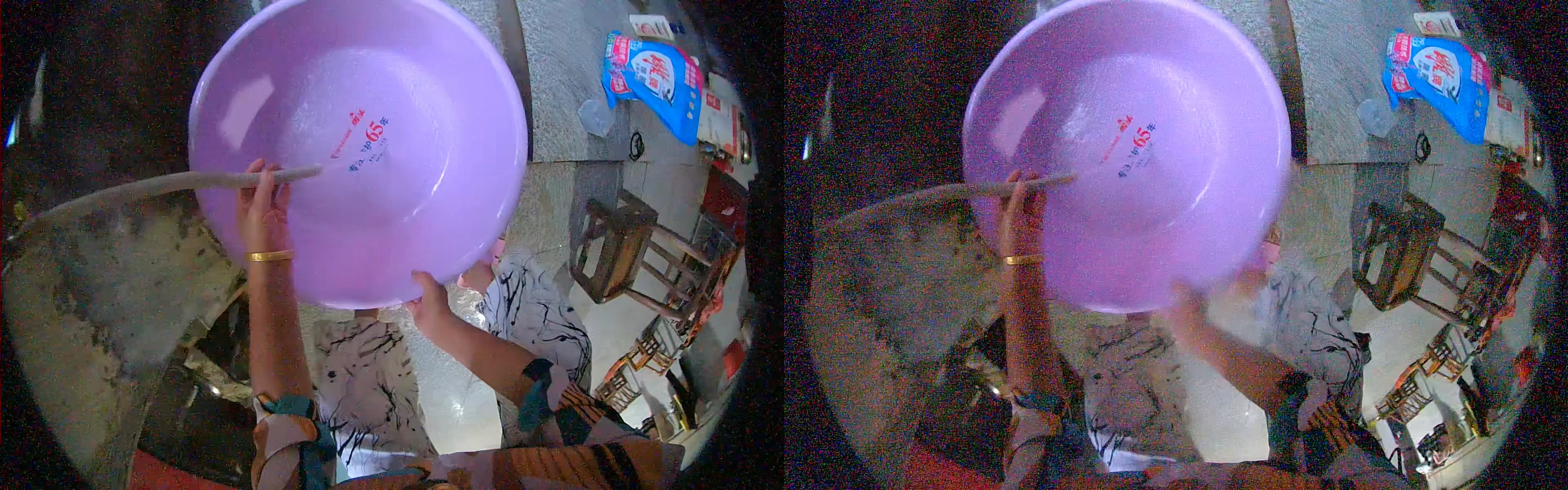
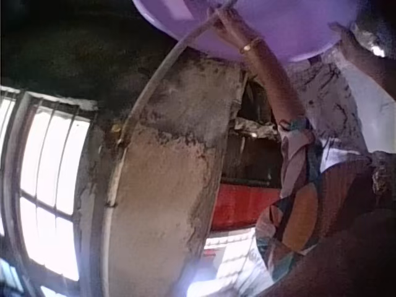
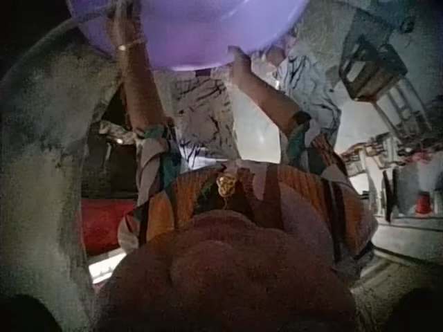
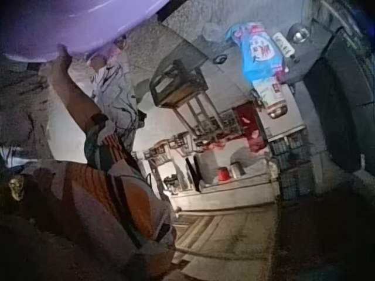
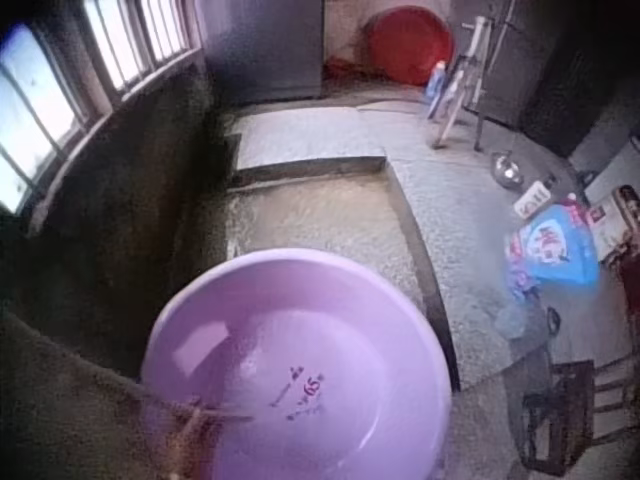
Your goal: The person fills a plastic basin with water using a hose, transfers clothes from a metal basin into the water, and washes the clothes by hand.
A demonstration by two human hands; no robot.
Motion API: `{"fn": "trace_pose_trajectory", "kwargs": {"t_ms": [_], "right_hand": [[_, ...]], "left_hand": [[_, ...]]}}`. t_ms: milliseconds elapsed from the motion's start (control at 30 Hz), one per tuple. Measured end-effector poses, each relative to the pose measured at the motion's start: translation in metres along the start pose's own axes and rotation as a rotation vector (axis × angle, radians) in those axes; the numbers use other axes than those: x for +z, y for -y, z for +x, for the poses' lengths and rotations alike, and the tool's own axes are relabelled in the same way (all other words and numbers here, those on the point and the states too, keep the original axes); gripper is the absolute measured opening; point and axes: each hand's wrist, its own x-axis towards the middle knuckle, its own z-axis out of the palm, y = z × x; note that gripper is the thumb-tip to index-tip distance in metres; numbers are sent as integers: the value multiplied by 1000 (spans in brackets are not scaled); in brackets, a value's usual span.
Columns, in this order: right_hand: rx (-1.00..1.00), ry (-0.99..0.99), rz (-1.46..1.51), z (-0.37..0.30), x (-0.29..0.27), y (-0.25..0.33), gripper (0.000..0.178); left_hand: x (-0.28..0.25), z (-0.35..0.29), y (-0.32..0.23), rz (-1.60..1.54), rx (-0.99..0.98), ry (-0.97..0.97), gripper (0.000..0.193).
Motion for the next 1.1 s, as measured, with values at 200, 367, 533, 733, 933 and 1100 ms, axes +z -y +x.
{"fn": "trace_pose_trajectory", "kwargs": {"t_ms": [200, 367, 533, 733, 933, 1100], "right_hand": [[86, 169, 242, 13, 0, 7, 27], [-12, 200, 231, 26, 33, 40, 32], [-49, 151, 121, 73, 78, 67, 39], [-239, 223, 201, 96, 103, 143, 46], [-593, 32, -581, 124, 42, 149, 49], [-451, 128, -884, 90, -91, 132, 40]], "left_hand": [[12, -15, -13, 16, -145, -101, 28], [39, -13, -25, 39, -299, -129, 27], [58, 16, -32, -58, -276, -112, 28], [73, 39, -41, -192, -269, -85, 22], [48, 49, -36, -261, -298, 33, 22], [10, 57, -37, -245, -334, -48, 24]]}}
